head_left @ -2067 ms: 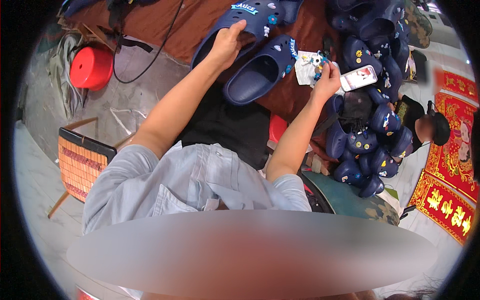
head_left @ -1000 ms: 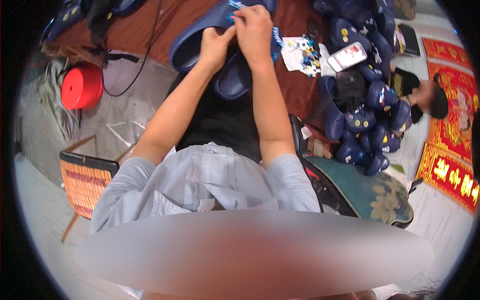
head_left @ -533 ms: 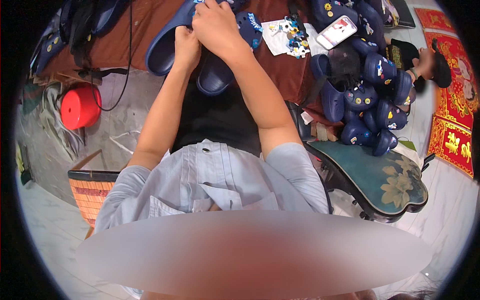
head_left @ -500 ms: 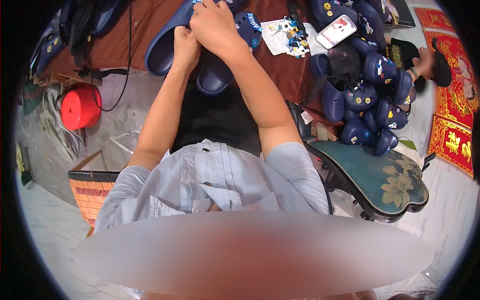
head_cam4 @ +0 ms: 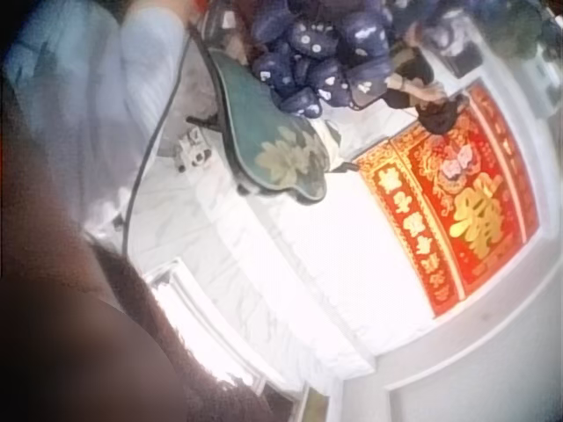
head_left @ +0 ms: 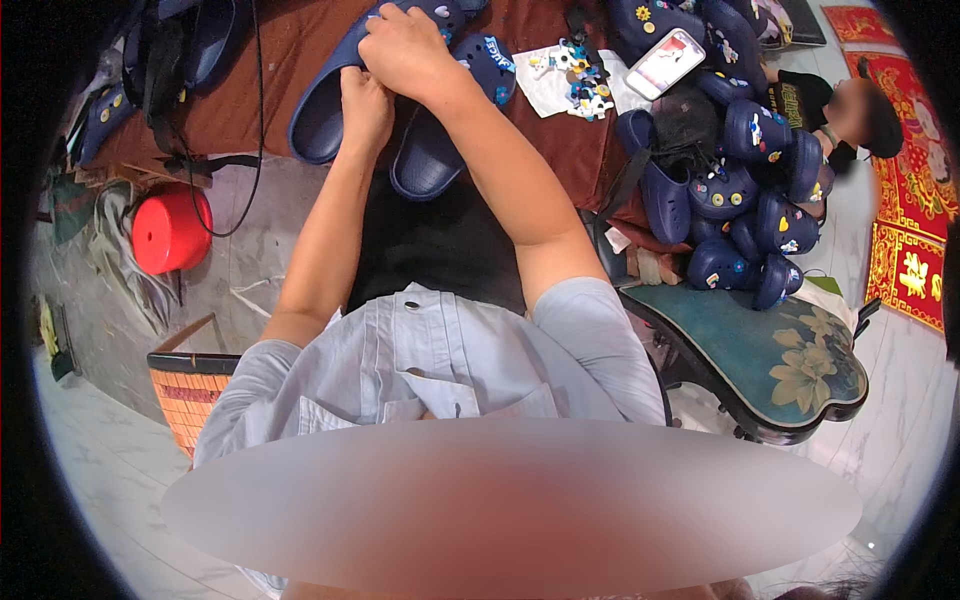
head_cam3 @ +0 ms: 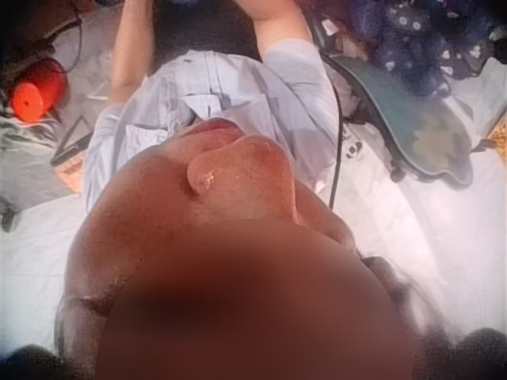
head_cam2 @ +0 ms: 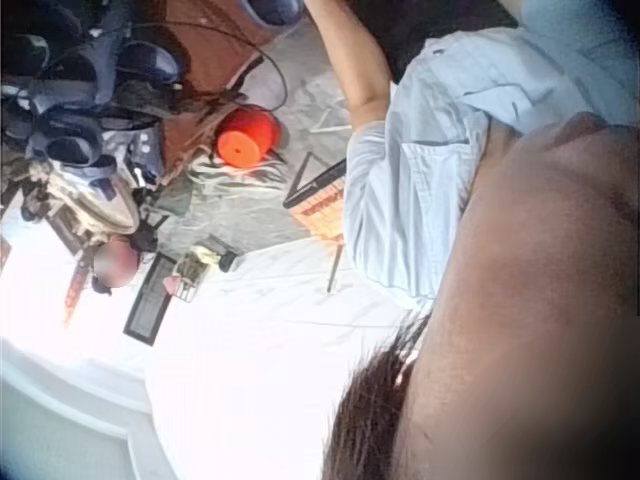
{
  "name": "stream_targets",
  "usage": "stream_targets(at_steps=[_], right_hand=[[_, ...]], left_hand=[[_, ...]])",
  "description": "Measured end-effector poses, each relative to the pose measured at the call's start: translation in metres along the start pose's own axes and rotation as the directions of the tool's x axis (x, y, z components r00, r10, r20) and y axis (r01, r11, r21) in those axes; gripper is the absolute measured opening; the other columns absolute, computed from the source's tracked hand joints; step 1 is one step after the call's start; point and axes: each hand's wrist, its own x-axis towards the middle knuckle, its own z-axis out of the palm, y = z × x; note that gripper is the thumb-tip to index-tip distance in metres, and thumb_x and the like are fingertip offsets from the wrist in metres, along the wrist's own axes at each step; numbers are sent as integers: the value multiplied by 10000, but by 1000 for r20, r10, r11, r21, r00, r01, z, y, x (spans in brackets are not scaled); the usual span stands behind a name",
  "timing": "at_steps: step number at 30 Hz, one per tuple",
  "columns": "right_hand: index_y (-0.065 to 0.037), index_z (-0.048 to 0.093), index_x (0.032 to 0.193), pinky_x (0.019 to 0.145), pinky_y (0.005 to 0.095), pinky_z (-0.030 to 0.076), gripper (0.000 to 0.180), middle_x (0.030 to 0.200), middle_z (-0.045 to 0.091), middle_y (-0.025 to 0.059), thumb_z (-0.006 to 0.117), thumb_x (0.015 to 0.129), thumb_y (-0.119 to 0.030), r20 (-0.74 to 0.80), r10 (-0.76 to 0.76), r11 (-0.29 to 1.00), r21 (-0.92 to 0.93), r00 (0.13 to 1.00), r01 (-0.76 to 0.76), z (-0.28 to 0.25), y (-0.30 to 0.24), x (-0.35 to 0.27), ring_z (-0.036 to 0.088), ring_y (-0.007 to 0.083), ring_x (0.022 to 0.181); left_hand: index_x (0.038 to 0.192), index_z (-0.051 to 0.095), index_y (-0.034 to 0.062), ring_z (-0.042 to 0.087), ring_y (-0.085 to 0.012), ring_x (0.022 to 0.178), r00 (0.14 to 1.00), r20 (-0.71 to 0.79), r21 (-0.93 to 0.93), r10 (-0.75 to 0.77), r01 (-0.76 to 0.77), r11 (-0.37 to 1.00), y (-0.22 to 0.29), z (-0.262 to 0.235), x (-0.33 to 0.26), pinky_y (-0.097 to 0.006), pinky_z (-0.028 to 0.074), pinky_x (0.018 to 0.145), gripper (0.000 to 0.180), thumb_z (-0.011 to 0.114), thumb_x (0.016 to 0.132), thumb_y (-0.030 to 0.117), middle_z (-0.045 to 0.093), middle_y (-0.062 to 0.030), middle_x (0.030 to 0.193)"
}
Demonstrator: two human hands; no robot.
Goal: Attaching small decorative or functional pins/charms into the holes of rubber sandals.
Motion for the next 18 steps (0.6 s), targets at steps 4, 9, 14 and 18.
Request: stream_targets(at_steps=[4,9,14,18], right_hand=[[-110,732,776,777,387,437,164,929,645,75,625,704,-210,39,25,998,-55,999,-23,0,-6,-1,543,236,998],[-88,730,805,815,411,429,175,991,618,101,610,729,-192,12,82,996,35,997,-82,1,0,1,515,266,1035],[-55,714,877,849,438,425,200,1060,578,150,583,766,-159,-22,242,944,236,970,-230,17,7,-3,497,311,1046],[-51,704,932,859,437,424,223,1053,567,163,578,780,-155,-87,320,897,349,943,-272,19,9,-11,495,323,1036]], left_hand=[[831,548,-44,573,-107,764,991,-120,-241,-51,20,970,24,17,-1,-267,470,601,143,563,882,89,592,-97,860],[995,528,-81,613,-212,795,949,-247,-458,-195,63,887,31,10,17,-337,517,651,266,572,892,160,604,-145,933],[1058,502,-101,634,-330,871,924,-273,-460,-268,120,880,32,11,33,-489,550,732,272,573,895,104,594,-194,1016],[1043,493,-124,636,-337,855,901,-317,-465,-297,126,876,31,14,36,-502,547,748,242,568,882,41,585,-214,1038]])
